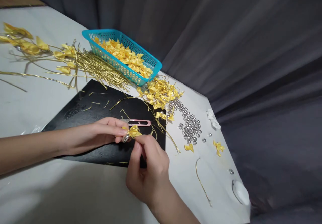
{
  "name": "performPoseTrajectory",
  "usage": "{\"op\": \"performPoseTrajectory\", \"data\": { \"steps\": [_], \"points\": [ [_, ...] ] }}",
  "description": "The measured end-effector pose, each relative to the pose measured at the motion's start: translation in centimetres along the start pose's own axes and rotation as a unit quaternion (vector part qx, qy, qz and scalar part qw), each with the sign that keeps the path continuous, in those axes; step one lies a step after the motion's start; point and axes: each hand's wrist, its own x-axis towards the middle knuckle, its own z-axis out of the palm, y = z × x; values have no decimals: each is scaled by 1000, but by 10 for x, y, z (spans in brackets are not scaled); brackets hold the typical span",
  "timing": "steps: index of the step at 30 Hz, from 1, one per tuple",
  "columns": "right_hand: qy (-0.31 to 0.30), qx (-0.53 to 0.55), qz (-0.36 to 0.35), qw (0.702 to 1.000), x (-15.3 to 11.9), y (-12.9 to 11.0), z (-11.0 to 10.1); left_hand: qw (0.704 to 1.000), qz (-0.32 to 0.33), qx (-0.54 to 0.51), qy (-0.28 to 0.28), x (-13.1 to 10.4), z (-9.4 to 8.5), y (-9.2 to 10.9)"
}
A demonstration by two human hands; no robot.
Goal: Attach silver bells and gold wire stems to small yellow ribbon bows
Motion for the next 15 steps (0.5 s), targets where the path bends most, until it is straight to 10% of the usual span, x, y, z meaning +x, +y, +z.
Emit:
{"op": "performPoseTrajectory", "data": {
  "steps": [15],
  "points": [
    [1, -13, 37, 999, 0, -4, 1, 1000, 7, -3, 7, -1, -1, -1]
  ]
}}
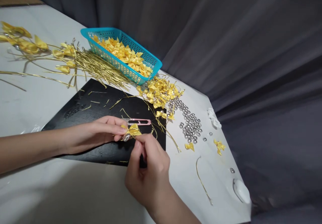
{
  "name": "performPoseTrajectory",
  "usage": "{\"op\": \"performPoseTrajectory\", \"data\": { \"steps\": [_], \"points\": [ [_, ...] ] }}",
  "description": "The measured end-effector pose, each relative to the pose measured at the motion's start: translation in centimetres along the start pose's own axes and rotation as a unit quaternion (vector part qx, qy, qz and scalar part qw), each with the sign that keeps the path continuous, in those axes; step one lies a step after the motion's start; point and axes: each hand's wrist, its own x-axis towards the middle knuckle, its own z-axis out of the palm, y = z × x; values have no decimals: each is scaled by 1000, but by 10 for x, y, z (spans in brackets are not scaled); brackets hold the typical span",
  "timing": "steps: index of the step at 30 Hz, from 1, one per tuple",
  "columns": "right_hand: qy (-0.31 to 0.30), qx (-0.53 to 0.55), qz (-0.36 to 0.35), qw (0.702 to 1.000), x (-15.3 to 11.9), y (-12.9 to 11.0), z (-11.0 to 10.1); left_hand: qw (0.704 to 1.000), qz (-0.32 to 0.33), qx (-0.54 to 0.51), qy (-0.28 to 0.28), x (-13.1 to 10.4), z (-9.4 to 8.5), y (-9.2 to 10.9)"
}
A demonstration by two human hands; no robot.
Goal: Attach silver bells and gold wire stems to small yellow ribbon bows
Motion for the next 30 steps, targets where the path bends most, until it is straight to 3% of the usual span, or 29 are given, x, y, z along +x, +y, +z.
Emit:
{"op": "performPoseTrajectory", "data": {
  "steps": [30],
  "points": [
    [21, 12, 0, 1000, -2, 2, 4, 1000, -11, 0, 25, 1, 3, 1]
  ]
}}
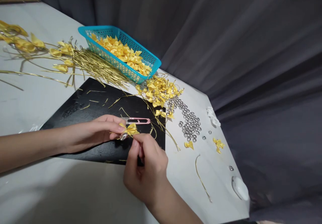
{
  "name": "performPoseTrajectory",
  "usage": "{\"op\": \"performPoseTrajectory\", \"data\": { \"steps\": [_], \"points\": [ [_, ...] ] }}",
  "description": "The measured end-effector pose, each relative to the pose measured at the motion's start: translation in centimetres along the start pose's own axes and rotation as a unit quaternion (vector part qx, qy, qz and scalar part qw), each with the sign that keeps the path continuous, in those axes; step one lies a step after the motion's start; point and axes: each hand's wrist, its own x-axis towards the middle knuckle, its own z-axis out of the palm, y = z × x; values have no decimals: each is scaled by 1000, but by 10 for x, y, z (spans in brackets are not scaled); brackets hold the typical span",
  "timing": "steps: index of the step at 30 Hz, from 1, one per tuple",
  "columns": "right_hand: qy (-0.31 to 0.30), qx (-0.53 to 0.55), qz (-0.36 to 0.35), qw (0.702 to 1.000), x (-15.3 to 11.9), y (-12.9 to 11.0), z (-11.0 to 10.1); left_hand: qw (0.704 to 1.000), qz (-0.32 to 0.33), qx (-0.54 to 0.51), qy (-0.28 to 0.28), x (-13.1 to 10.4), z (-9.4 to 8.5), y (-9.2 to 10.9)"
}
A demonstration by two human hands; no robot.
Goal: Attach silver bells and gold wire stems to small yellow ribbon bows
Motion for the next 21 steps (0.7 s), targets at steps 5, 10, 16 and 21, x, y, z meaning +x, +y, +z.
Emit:
{"op": "performPoseTrajectory", "data": {
  "steps": [5, 10, 16, 21],
  "points": [
    [-8, -10, -4, 1000, 0, -1, -1, 1000, -4, 0, 1, -1, 0, 0],
    [-7, -16, -3, 1000, 0, -2, -1, 1000, -7, 0, 8, -2, 0, 0],
    [-13, -1, -4, 1000, 0, 0, -1, 1000, -3, 8, 0, -1, 0, 0],
    [-16, -13, -15, 1000, 2, 1, -2, 1000, -5, 3, 1, 0, 1, 0]
  ]
}}
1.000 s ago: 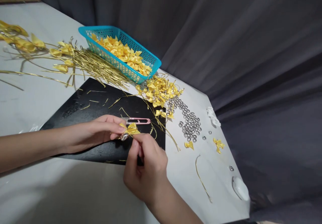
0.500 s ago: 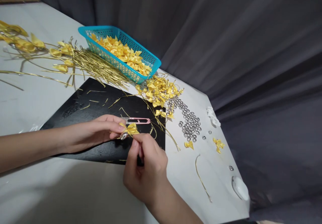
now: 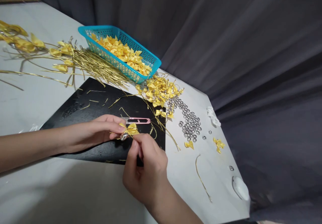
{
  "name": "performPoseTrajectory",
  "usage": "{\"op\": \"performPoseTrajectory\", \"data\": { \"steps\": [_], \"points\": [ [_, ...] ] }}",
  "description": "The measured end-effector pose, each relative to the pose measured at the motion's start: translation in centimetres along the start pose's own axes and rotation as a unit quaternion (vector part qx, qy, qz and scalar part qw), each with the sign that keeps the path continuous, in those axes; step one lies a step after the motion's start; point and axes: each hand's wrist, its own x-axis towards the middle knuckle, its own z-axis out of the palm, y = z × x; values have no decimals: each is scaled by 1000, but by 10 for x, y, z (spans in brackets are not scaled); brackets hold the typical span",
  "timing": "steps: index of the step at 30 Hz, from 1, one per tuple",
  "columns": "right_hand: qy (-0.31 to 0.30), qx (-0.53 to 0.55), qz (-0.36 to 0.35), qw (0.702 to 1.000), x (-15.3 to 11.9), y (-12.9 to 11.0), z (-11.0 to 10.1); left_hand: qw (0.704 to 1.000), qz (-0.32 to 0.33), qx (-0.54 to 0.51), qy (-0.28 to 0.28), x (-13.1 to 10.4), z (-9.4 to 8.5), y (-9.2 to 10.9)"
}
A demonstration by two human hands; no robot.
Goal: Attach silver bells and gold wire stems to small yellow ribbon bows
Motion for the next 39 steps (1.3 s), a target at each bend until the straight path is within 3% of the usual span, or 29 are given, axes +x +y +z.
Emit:
{"op": "performPoseTrajectory", "data": {
  "steps": [18, 39],
  "points": [
    [-7, -21, -36, 999, 1, 3, 3, 1000, 4, 21, 3, 0, 0, -1],
    [19, -113, -126, 985, -2, -3, -6, 996, -56, 3, -63, -3, -5, 1]
  ]
}}
